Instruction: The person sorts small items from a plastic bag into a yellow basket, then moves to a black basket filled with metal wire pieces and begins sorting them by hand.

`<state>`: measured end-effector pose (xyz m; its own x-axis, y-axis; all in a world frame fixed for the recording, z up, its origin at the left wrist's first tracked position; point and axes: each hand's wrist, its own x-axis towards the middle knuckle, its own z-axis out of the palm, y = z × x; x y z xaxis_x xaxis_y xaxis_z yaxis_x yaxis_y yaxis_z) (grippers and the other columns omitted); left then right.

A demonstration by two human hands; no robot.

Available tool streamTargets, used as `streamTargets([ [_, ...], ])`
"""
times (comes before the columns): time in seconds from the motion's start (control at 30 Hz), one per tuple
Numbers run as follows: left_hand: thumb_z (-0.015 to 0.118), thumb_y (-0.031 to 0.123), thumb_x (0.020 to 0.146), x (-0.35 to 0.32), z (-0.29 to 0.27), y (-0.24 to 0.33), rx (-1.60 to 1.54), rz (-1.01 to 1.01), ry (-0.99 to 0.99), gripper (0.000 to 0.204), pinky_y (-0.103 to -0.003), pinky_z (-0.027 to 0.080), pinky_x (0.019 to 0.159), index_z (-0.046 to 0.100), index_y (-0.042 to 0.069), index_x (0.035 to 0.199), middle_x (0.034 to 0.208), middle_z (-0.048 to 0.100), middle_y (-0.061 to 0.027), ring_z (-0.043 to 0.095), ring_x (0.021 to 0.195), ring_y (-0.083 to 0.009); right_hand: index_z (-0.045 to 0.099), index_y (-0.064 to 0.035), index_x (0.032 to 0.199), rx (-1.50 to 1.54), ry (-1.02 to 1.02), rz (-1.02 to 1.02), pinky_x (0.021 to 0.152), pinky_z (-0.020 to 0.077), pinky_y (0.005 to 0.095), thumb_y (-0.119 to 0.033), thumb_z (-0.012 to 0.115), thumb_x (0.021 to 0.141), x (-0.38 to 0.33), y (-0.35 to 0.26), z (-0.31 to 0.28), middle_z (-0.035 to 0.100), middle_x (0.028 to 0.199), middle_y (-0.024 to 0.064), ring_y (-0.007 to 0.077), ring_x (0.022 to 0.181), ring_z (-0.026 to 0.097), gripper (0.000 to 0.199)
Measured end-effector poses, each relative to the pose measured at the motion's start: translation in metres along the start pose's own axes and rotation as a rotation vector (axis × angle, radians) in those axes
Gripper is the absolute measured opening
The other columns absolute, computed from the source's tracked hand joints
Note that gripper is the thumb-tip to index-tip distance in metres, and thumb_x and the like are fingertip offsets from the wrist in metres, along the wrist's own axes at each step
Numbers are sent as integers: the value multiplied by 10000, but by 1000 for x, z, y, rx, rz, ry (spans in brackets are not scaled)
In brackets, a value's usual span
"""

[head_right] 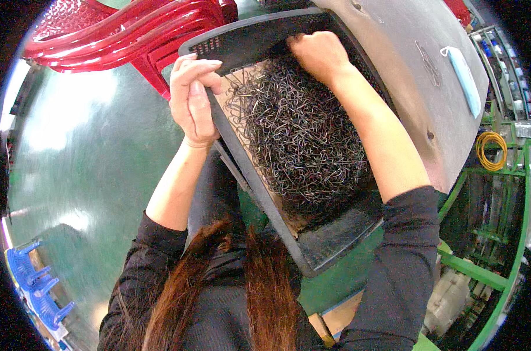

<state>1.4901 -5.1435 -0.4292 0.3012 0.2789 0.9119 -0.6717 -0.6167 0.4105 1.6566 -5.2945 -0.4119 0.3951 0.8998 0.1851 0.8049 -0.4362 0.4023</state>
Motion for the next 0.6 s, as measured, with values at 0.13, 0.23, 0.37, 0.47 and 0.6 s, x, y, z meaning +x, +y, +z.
streamTargets([
  [0.13, 393, 35, 786, -1, 0, 0, -11, -8, 0, 243, -349, 335, 876, 589, 34, 930, 582, 478, 8, 473, 592, -128, 630, -39, 874, 355, 82, 316, 664, 499, 399, -214, 581, 751, -10, 7, -17, 641, 765, 138, 270, 683, 633, 220],
  [0.23, 390, 36, 788, -1, 1, -1, -3, -5, 1, 244, -352, 336, 880, 589, 31, 930, 586, 488, 2, 477, 591, -130, 656, -43, 870, 768, -66, 420, 637, 499, 358, -208, 573, 763, -15, 18, -41, 642, 734, 128, 217, 628, 629, 213],
  [0.37, 385, 34, 788, 0, -3, 2, 39, -11, -5, 249, -356, 335, 885, 585, 24, 936, 588, 491, -5, 475, 583, -131, 650, -74, 920, 676, -50, 571, 458, 388, 202, -286, 599, 791, -40, 82, -89, 551, 640, -17, 69, 535, 502, 253],
  [0.47, 379, 29, 787, 0, 5, 3, -33, -15, 4, 253, -357, 335, 886, 579, 16, 941, 586, 488, -10, 470, 582, -130, 650, -61, 908, 566, -176, 786, 530, 449, 279, -267, 596, 768, -82, 131, -129, 600, 676, 46, 141, 585, 568, 254],
  [0.6, 331, 134, 870, -2, -3, 2, 60, -26, -82, 255, -419, 317, 919, 526, -2, 961, 602, 503, -40, 484, 678, -144, 649, -58, 876, -134, 277, 587, 623, 485, 381, -287, 591, 757, -80, 126, -104, 639, 733, 124, 271, 688, 623, 264],
])
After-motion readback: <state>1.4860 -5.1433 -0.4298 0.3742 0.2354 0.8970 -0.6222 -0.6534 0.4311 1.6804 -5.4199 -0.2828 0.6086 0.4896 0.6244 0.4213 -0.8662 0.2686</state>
